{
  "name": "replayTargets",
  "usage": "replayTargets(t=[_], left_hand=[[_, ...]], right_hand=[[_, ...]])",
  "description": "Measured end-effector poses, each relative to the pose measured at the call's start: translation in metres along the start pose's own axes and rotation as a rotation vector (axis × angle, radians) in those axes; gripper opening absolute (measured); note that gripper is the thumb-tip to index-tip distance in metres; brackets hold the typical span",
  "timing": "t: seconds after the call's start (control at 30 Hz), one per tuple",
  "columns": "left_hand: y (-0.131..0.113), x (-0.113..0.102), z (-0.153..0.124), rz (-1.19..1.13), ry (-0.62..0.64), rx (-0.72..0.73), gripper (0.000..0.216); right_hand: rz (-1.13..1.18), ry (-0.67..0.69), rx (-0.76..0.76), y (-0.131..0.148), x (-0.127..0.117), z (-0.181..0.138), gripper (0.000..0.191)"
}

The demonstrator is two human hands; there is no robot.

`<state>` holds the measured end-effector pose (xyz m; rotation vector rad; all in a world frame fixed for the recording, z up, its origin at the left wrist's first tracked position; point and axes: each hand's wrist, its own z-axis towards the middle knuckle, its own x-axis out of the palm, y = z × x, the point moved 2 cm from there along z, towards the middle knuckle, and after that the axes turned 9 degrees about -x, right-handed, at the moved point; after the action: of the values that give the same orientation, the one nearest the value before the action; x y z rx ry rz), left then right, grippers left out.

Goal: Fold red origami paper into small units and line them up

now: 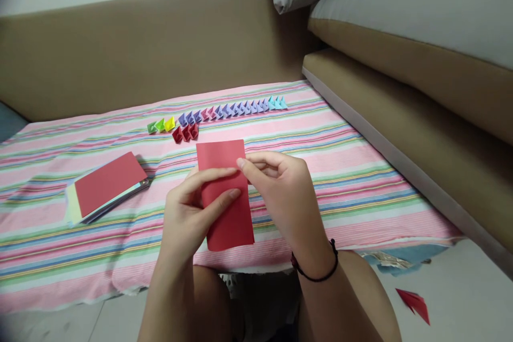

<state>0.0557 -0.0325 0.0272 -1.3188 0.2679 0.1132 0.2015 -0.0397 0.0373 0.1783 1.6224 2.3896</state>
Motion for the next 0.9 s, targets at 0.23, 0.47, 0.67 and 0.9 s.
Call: replayTargets(t=[0.23, 0.47, 0.67, 0.9], left_hand=[[-0.001, -0.0005, -0.0025, 0.063, -0.055, 0.089, 0.024], [-0.0057, -0.0021, -0.0028, 0.074, -0.065, 0.119, 0.022], [-0.0031, -0.0018, -0.0029, 0.063, -0.085, 0.111, 0.022], [-0.0033, -0.0032, -0.0037, 0.069, -0.074, 0.092, 0.022]], right_hand=[[0.028, 0.014, -0.019, 0.0046, 0.0005, -0.0011, 0.011], [0.075, 0.021, 0.004, 0.005, 0.0013, -0.0019, 0.013], [0.111, 0.047, 0.03, 0.0056, 0.0029, -0.0025, 0.014], [0.088, 0.045, 0.037, 0.0067, 0.0029, -0.0028, 0.014]])
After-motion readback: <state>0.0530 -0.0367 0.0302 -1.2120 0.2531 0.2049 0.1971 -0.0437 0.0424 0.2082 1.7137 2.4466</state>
